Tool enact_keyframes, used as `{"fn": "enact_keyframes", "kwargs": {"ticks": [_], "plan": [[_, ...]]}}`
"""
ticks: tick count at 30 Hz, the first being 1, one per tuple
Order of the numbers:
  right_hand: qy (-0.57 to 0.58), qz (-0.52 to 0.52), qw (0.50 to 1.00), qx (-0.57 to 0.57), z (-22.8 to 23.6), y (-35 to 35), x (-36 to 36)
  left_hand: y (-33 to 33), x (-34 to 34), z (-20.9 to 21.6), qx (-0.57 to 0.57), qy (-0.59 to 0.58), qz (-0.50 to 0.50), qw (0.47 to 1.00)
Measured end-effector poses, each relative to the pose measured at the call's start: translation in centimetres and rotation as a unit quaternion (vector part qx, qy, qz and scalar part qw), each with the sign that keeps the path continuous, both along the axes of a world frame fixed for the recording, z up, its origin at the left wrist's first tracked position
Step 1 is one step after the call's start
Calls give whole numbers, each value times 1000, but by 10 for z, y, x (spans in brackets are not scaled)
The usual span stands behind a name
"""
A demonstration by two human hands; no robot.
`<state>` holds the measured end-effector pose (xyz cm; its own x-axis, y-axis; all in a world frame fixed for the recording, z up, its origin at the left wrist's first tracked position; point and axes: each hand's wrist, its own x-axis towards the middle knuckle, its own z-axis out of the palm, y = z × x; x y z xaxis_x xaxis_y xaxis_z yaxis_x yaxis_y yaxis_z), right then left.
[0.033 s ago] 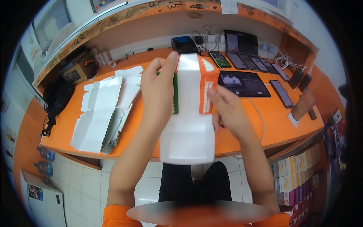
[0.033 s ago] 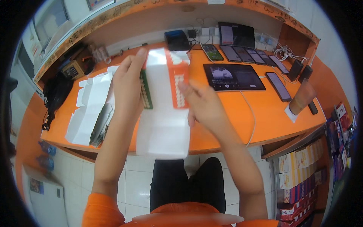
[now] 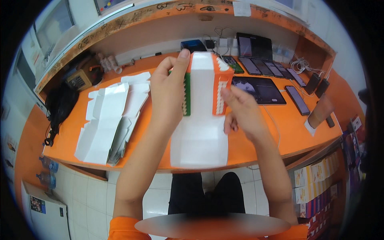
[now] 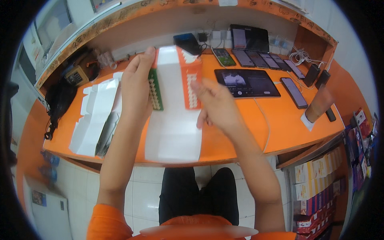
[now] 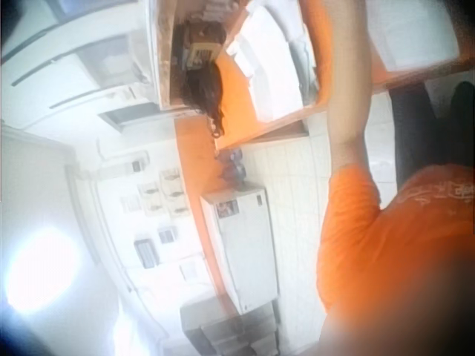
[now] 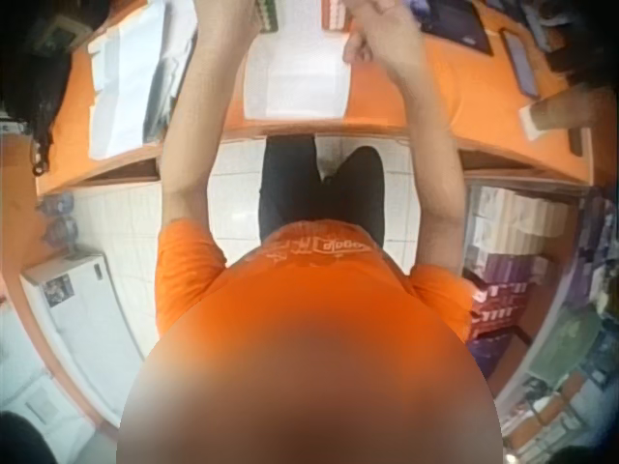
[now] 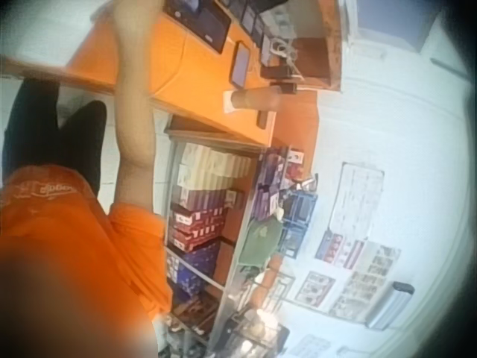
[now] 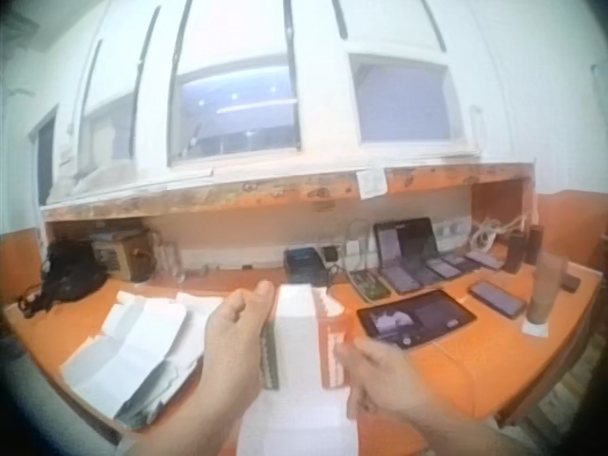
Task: The person folds flat cardboard pieces into small rectangular boxes, aligning edges and creasing folds. They stack the finished boxes on the orange counter. A tablet and several phones are visible on the counter.
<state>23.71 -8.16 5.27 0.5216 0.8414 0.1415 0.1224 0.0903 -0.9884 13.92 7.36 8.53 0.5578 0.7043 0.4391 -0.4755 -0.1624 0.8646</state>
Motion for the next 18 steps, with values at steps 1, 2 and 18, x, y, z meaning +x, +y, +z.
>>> {"fn": "enact_keyframes", "kwargs": {"ticks": [1, 2, 18], "plan": [[-22, -45, 998, 27, 6, 7, 15, 13, 11, 6, 0, -6, -32, 999], [-46, -86, 993, 67, 13, 14, 30, 30, 19, 9, 15, -28, -70, 997], [-40, -166, 976, 134, -11, 178, 188, 131, 66, -143, 260, 266, 111, 921]]}}
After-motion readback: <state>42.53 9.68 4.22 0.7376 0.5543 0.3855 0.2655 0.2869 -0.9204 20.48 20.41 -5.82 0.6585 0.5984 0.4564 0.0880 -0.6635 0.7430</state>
